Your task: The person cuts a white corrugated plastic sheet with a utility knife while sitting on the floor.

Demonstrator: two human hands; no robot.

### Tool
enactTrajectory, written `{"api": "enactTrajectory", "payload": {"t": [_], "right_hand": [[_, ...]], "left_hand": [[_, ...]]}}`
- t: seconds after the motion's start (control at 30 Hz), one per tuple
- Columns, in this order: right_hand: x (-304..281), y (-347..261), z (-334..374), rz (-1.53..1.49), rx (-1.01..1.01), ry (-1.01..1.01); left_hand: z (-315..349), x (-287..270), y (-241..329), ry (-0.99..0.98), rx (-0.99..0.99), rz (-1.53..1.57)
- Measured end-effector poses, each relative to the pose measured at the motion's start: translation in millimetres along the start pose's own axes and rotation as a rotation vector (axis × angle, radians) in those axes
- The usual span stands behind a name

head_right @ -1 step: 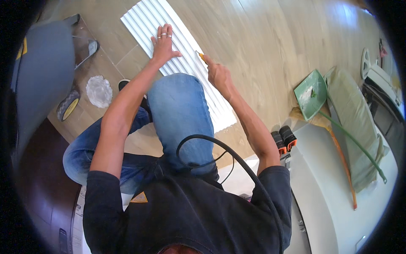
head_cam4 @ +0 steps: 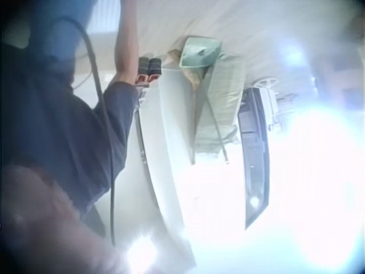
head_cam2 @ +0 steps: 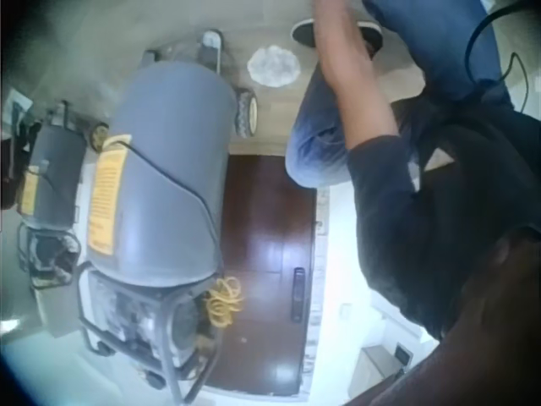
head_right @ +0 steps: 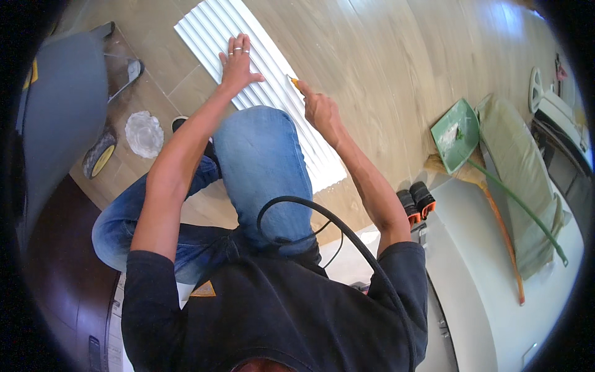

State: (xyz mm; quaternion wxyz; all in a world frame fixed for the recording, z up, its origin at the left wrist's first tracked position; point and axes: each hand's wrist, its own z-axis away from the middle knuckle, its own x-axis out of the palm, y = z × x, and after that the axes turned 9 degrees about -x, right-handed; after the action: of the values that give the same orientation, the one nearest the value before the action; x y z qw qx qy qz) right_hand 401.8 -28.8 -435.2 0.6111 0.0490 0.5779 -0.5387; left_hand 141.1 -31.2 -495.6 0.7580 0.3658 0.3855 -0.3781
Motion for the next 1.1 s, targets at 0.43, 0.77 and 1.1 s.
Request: {"api": "enactTrajectory", "payload": {"t": [0.43,0.77,1.1], "right_hand": [[15,26,104,0.019,0.157,-0.088],[35,62,208,0.02,0.216,-0.124],[47,80,269,-0.007,0.245,-0.11]], "left_hand": [[-2,5,0,0.01,0.021,-0.024],[-2,6,2,0.016,0.049,-0.039],[-4,4,5,-0.008,0.059,-0.076]]}}
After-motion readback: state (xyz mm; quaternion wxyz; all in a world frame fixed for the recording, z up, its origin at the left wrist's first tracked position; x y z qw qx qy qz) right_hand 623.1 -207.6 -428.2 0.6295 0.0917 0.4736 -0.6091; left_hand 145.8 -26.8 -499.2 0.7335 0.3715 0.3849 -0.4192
